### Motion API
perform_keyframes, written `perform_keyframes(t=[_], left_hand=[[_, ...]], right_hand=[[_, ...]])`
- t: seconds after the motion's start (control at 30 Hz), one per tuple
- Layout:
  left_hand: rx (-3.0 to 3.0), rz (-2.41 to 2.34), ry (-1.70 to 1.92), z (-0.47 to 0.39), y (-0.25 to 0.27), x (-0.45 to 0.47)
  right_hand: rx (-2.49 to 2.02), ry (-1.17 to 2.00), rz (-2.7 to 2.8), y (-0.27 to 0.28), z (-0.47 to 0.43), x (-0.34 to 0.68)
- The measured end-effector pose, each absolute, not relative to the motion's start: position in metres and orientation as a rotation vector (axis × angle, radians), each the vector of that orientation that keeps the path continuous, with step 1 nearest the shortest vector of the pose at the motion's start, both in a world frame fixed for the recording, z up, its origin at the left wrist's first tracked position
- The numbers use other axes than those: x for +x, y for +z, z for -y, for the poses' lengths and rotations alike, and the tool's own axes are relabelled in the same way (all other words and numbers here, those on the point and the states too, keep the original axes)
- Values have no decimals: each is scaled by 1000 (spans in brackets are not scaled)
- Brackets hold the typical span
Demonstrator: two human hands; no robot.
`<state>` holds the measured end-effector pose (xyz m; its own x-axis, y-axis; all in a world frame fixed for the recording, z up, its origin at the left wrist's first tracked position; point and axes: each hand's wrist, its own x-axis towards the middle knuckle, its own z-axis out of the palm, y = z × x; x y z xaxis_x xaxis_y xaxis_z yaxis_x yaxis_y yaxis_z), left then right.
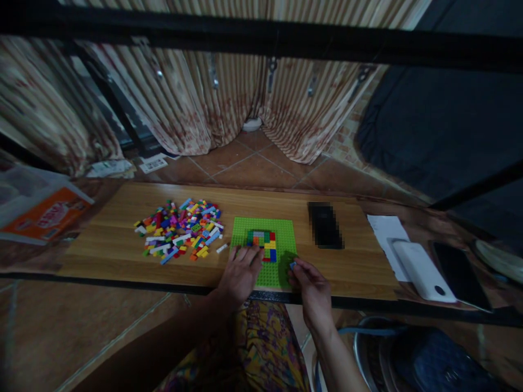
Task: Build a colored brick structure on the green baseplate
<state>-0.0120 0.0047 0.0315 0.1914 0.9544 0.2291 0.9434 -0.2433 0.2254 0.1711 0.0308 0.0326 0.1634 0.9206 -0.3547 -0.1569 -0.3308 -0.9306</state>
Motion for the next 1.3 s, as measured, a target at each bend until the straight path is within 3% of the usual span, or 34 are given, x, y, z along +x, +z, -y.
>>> perform_keyframes(t=[0.37,0.57,0.77,0.93,1.1,1.3], left_hand=[[2360,-1931,523,1,42,-8],[2166,-1948,787,18,50,-20],[1350,-1763,1302,51,34,-44],[621,-1378,1466,67,23,-62],[526,-1325,1548,69,32,-87],[914,-1912,1479,66,31,-122]], right_hand=[[-1314,1394,921,54,-33,149],[-1313,1416,1103,61,-21,126],[-1283,1475,1316,58,-8,81],[-1132,1544,1582,46,3,39],[-1091,1173,2009,48,-9,15],[-1154,703,2358,47,-18,-9]])
